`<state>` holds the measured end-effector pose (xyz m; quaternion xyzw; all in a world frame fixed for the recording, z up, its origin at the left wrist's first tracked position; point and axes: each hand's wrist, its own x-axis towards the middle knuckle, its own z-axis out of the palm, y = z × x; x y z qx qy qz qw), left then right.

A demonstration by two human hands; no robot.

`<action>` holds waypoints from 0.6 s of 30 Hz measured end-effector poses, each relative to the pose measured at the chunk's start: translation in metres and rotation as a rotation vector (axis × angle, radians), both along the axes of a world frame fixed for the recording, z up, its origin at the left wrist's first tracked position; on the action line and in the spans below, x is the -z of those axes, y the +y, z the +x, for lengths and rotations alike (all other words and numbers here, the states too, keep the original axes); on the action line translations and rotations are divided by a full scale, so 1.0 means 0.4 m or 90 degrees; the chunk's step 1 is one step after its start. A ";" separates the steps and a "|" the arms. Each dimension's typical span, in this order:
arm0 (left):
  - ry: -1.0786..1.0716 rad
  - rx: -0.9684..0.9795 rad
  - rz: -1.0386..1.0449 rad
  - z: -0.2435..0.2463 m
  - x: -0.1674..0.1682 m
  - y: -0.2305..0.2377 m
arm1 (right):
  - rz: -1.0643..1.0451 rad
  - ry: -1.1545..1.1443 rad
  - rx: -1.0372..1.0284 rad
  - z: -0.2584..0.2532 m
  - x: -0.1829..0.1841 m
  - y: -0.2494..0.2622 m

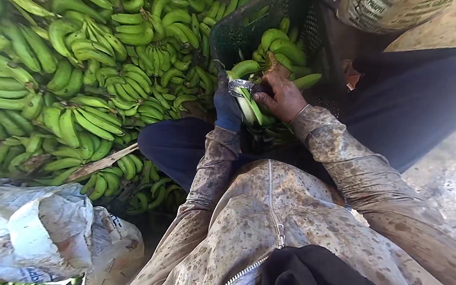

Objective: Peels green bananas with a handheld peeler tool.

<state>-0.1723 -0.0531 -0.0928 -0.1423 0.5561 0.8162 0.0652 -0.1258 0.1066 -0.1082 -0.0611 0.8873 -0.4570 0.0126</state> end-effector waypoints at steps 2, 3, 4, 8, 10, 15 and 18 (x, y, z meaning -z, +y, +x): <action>0.011 -0.037 -0.149 -0.007 0.015 0.013 | 0.064 -0.020 0.022 -0.003 -0.013 -0.006; 0.029 -0.008 -0.226 -0.005 0.015 0.011 | 0.078 -0.021 0.039 -0.009 -0.018 -0.002; 0.070 0.060 -0.292 0.004 0.013 0.000 | 0.074 -0.031 0.053 -0.018 -0.025 0.007; 0.246 0.363 -0.332 0.041 -0.007 -0.041 | 0.043 -0.146 0.098 -0.067 -0.062 0.076; 0.214 0.421 -0.217 0.045 -0.016 -0.041 | 0.045 -0.170 0.140 -0.081 -0.065 0.109; -0.023 0.238 0.155 -0.013 -0.024 -0.053 | -0.018 -0.004 0.087 -0.004 -0.045 0.086; -0.086 0.157 0.336 -0.060 0.009 -0.087 | -0.039 0.111 -0.038 0.034 -0.012 0.043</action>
